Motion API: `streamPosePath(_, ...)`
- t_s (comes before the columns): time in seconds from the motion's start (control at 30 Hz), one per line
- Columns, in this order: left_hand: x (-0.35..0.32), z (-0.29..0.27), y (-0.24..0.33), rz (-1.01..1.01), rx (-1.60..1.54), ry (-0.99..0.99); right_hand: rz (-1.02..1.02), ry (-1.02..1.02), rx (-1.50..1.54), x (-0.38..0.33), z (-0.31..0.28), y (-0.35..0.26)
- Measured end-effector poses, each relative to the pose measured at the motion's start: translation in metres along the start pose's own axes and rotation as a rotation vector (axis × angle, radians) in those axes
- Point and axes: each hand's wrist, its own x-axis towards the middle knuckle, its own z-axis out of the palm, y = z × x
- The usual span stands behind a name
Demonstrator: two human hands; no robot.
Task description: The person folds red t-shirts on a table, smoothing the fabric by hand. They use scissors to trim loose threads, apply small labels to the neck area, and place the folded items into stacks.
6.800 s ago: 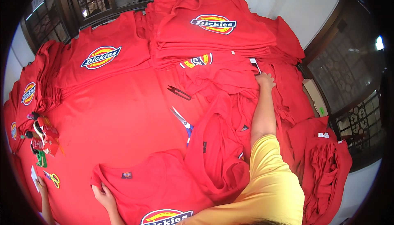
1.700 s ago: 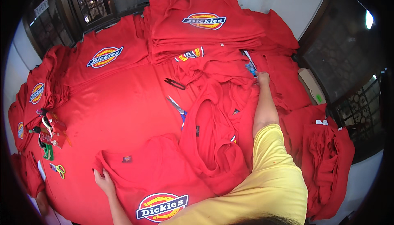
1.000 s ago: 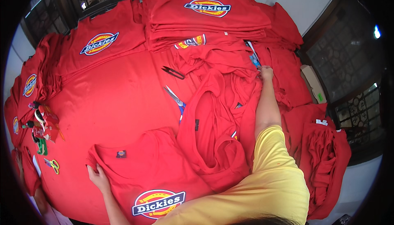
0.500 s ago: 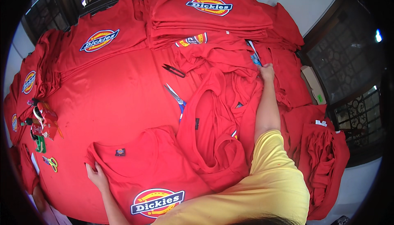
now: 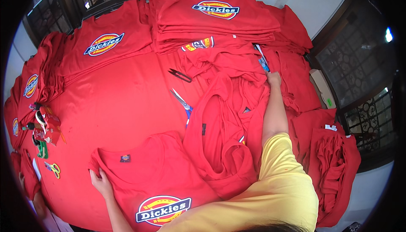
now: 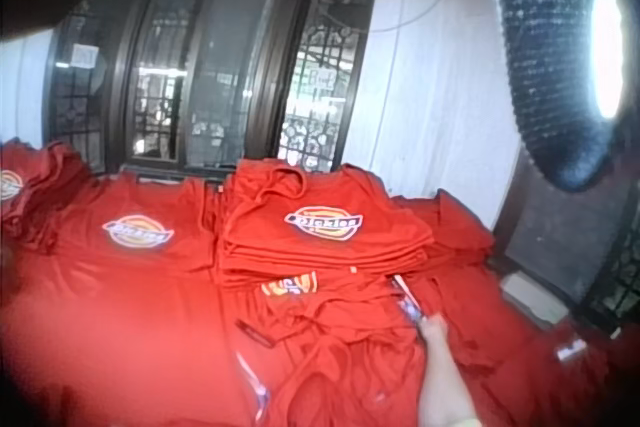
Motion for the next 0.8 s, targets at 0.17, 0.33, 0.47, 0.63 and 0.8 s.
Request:
streamPosePath(0.17, 0.002, 0.002, -0.001, 0.006, 0.007, -0.005, -0.008, -0.013, 0.030, 0.009, 0.000, 0.009)
streamPosePath(0.33, 0.003, 0.002, -0.001, -0.011, -0.002, -0.021, -0.005, 0.106, 0.086, 0.011, 0.003, 0.009)
streamPosePath(0.47, 0.001, 0.000, -0.003, -0.009, 0.019, -0.008, -0.108, 0.292, 0.020, -0.020, 0.000, -0.007)
streamPosePath(0.63, 0.003, 0.003, -0.003, 0.008, 0.039, -0.006, -0.123, 0.260, 0.131, 0.001, 0.002, 0.013)
streamPosePath(0.8, 0.003, 0.002, 0.001, 0.021, 0.036, -0.033, -0.112, 0.240, 0.142, 0.006, 0.004, 0.016)
